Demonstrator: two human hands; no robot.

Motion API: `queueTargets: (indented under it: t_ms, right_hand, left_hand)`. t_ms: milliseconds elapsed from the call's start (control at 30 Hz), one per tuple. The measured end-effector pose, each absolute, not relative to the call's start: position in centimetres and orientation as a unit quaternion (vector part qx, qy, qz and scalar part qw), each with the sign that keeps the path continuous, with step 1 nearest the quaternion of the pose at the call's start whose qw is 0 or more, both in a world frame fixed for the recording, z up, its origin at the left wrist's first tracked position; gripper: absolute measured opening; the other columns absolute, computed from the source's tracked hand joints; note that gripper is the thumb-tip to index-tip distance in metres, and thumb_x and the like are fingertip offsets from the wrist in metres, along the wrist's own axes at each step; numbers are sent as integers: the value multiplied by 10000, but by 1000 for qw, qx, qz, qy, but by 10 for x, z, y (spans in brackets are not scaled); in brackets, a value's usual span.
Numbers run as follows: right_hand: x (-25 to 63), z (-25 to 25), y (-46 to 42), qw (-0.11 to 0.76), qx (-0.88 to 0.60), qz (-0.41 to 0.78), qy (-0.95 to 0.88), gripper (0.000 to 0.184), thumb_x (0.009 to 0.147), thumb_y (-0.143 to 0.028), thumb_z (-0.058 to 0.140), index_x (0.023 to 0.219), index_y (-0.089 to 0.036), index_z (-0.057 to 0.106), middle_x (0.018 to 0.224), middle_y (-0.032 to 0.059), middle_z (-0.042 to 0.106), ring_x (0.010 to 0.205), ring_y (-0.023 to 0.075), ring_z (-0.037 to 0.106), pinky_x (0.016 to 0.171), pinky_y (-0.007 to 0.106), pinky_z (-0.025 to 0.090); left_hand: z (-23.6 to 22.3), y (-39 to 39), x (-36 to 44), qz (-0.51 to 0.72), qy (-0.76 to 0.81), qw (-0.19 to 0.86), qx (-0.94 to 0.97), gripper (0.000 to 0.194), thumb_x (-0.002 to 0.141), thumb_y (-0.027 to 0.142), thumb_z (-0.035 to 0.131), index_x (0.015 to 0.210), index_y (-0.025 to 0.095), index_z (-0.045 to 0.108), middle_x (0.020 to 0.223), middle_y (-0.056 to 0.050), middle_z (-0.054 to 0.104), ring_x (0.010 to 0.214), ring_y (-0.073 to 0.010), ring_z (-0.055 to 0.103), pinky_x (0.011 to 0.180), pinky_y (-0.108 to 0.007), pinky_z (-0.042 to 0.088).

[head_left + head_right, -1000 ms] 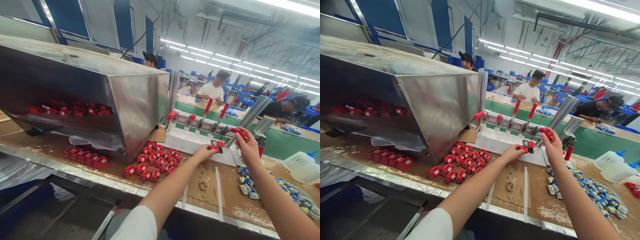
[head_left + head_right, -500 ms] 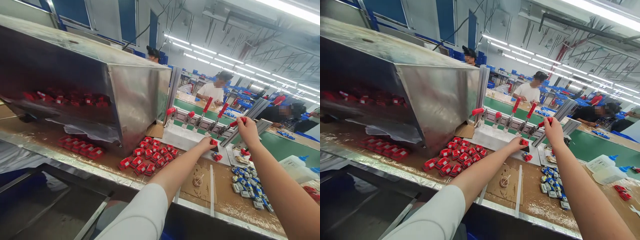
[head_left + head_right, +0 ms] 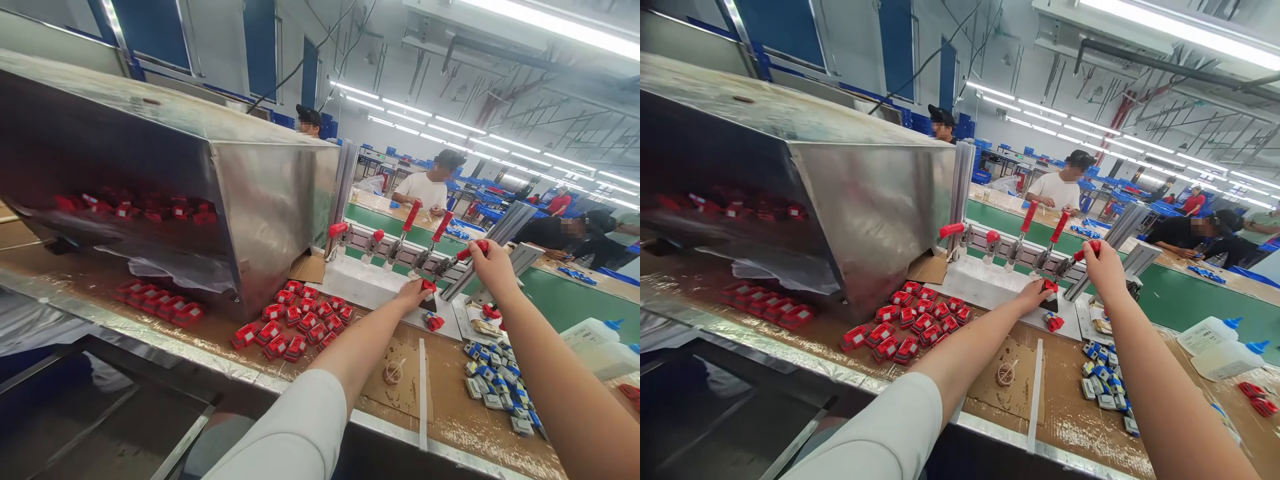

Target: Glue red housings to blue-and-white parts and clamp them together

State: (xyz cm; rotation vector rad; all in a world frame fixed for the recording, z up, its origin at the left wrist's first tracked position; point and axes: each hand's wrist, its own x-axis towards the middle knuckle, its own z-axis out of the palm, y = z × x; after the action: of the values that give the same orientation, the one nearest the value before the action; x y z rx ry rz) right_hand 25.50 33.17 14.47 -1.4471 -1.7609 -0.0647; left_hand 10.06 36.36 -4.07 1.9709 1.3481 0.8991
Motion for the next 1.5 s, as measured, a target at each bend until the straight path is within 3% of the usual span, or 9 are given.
queueTargets:
  t_ms: [267, 500, 733, 867, 1000, 1067, 1167, 1267, 1500]
  right_hand:
    - [250, 106, 289, 464, -568, -22, -680, 320, 916, -503, 534, 1015, -215, 630, 751, 33, 651, 656, 227, 582, 645, 322, 400]
    - [239, 49, 263, 414, -624, -80, -658, 419, 979, -525, 446, 1225, -199, 544, 917, 98, 675, 685, 262, 596, 608, 319, 340]
    - [243, 10, 265, 435, -567, -80, -695, 466, 1008, -532, 424, 1310, -181, 479, 1173, 180, 644, 916, 311, 646, 752, 392, 462]
    - [244, -6, 263, 444, -546, -54, -708, 489, 992, -538, 468, 1323, -179, 475, 1175, 172, 625, 1007, 314, 629, 855, 429, 476]
    - [242, -10, 264, 454, -572, 26, -682, 584, 1004, -558, 433, 1441, -176, 381, 987, 95, 636, 778, 257, 617, 751, 382, 468]
    - [241, -8, 266, 435, -600, 48, -670, 573, 1018, -587, 354, 1411, -178, 433, 909, 76, 632, 728, 256, 597, 713, 369, 448]
    - [242, -10, 270, 365, -650, 34, -665, 572, 1009, -635, 277, 1189, -195, 596, 901, 106, 638, 774, 293, 595, 690, 370, 420]
    - [243, -23, 279, 317, -675, 11, -666, 590, 1005, -629, 250, 1114, -182, 620, 936, 147, 647, 813, 325, 599, 689, 391, 419]
    - [235, -58, 304, 275, -663, -130, -684, 606, 1012, -533, 211, 1086, -102, 631, 1063, 290, 618, 1015, 453, 594, 833, 601, 444]
  left_hand:
    - [-53, 373, 104, 336, 495, 288, 748, 473, 1020, 518, 470, 1380, 213, 506, 1339, -110, 652, 1249, -270, 581, 1083, -356, 400]
    - [-59, 377, 107, 351, 492, 279, 746, 503, 1025, 547, 442, 1391, 209, 508, 1343, -133, 649, 1284, -287, 568, 1118, -392, 369]
    - [-56, 373, 106, 353, 485, 275, 752, 480, 1023, 553, 435, 1365, 231, 534, 1350, -110, 653, 1275, -290, 563, 1117, -401, 359]
    - [-56, 371, 105, 353, 484, 278, 751, 445, 1023, 531, 448, 1347, 243, 550, 1340, -93, 660, 1265, -282, 565, 1124, -388, 354]
    - [-56, 371, 106, 358, 485, 272, 750, 446, 1026, 535, 440, 1340, 242, 557, 1345, -95, 656, 1265, -285, 567, 1120, -390, 360]
    - [-55, 371, 105, 355, 486, 268, 752, 454, 1027, 543, 433, 1342, 240, 554, 1338, -99, 659, 1261, -287, 570, 1108, -390, 371]
    - [-54, 370, 104, 351, 487, 264, 755, 456, 1025, 545, 439, 1339, 235, 554, 1327, -106, 663, 1250, -292, 578, 1096, -388, 380]
    - [-53, 370, 103, 349, 490, 273, 751, 458, 1023, 547, 445, 1331, 229, 561, 1310, -109, 670, 1239, -290, 584, 1101, -386, 378]
    - [-50, 363, 106, 328, 493, 269, 759, 496, 1029, 522, 423, 1365, 180, 547, 1297, -146, 673, 1235, -298, 600, 1065, -402, 446]
